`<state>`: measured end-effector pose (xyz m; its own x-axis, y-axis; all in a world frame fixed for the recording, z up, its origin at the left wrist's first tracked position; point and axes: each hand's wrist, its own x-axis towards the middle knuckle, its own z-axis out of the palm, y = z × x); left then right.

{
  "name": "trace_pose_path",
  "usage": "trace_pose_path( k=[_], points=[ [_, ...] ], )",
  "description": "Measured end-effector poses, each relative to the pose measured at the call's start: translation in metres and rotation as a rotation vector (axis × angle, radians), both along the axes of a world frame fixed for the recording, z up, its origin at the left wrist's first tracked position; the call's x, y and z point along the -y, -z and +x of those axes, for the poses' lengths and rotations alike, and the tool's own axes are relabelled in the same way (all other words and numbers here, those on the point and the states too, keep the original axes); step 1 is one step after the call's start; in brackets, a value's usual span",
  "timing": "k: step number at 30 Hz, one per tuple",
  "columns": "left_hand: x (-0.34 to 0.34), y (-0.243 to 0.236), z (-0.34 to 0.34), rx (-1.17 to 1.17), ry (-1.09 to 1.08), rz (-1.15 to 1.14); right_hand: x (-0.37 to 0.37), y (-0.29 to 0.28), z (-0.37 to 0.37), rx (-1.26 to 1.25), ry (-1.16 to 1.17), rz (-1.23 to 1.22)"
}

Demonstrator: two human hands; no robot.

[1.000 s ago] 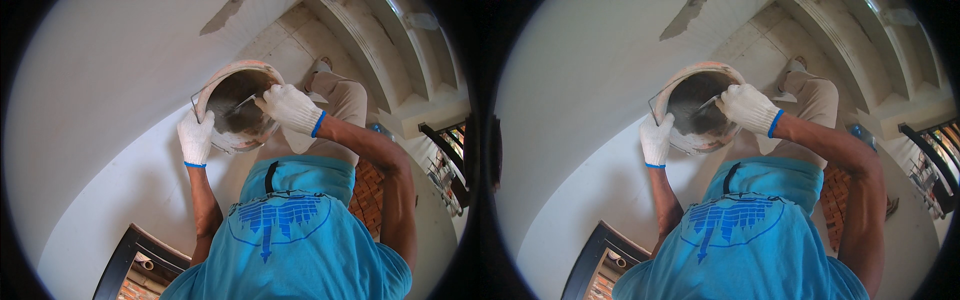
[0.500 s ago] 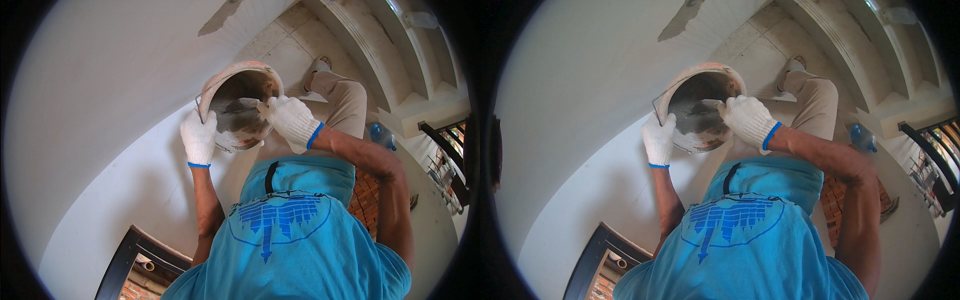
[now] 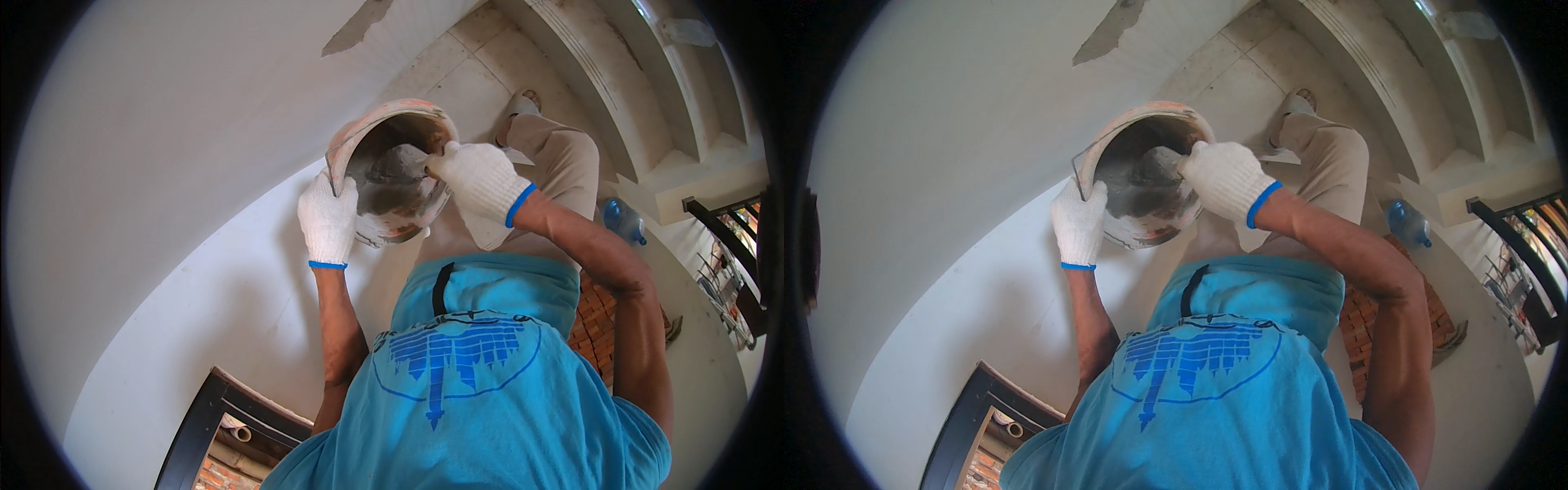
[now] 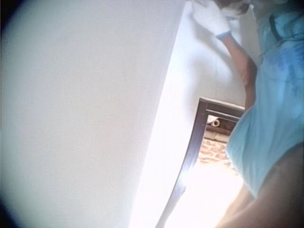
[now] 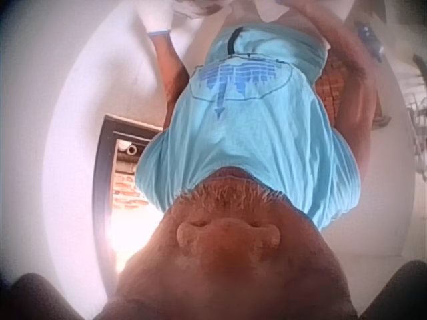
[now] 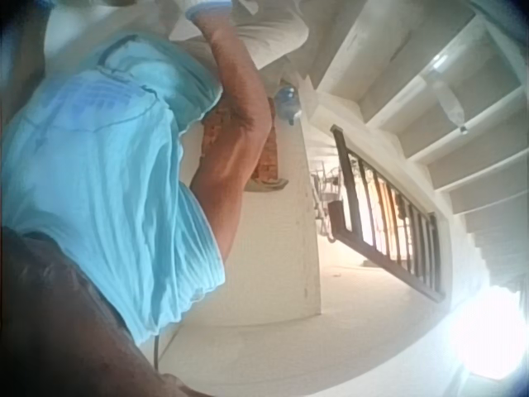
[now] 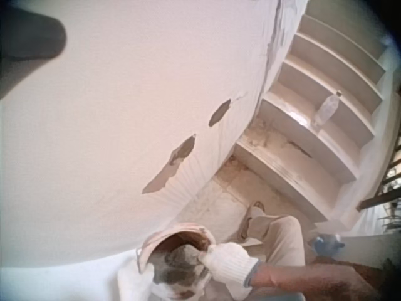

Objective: The person applies plaster to a wall using a trowel, smoothing the surface to fill gaps and create an even finish. The person repeatedly scoops plaster from a bucket and spreads it across the wall area.

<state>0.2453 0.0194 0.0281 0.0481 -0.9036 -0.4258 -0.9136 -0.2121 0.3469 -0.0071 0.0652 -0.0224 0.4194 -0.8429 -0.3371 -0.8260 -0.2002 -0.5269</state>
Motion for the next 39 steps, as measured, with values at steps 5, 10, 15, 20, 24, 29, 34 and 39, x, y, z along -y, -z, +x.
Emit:
trace_pose_path(
  k=[5, 10, 15, 20, 24, 29, 34, 39],
  points=[
    [0.004, -0.002, -0.005, 0.02, 0.012, 0.021, 0.02, 0.006, -0.014, 0.043, -0.018, 0.167],
    [0.004, 0.002, -0.007, 0.022, 0.066, 0.012, 0.024, 0.031, -0.013, 0.122, -0.022, 0.304],
    [0.005, 0.01, -0.005, 0.08, 0.154, 0.004, 0.031, 0.041, -0.012, 0.071, -0.1, 0.359],
    [0.009, 0.007, -0.013, 0.084, 0.153, 0.033, 0.023, 0.041, -0.004, -0.019, -0.08, 0.166],
    [0.011, 0.009, -0.012, 0.069, 0.163, 0.019, 0.03, 0.032, -0.003, 0.027, -0.055, 0.192],
    [0.012, 0.009, -0.011, 0.008, 0.065, 0.044, 0.023, 0.04, -0.005, 0.109, -0.087, 0.139],
    [0.015, 0.005, -0.013, 0.046, 0.116, 0.057, 0.017, 0.041, -0.005, 0.138, -0.167, 0.161],
    [0.013, 0.005, -0.015, 0.06, 0.136, 0.068, 0.02, 0.036, -0.008, 0.096, -0.092, 0.136]
  ],
)
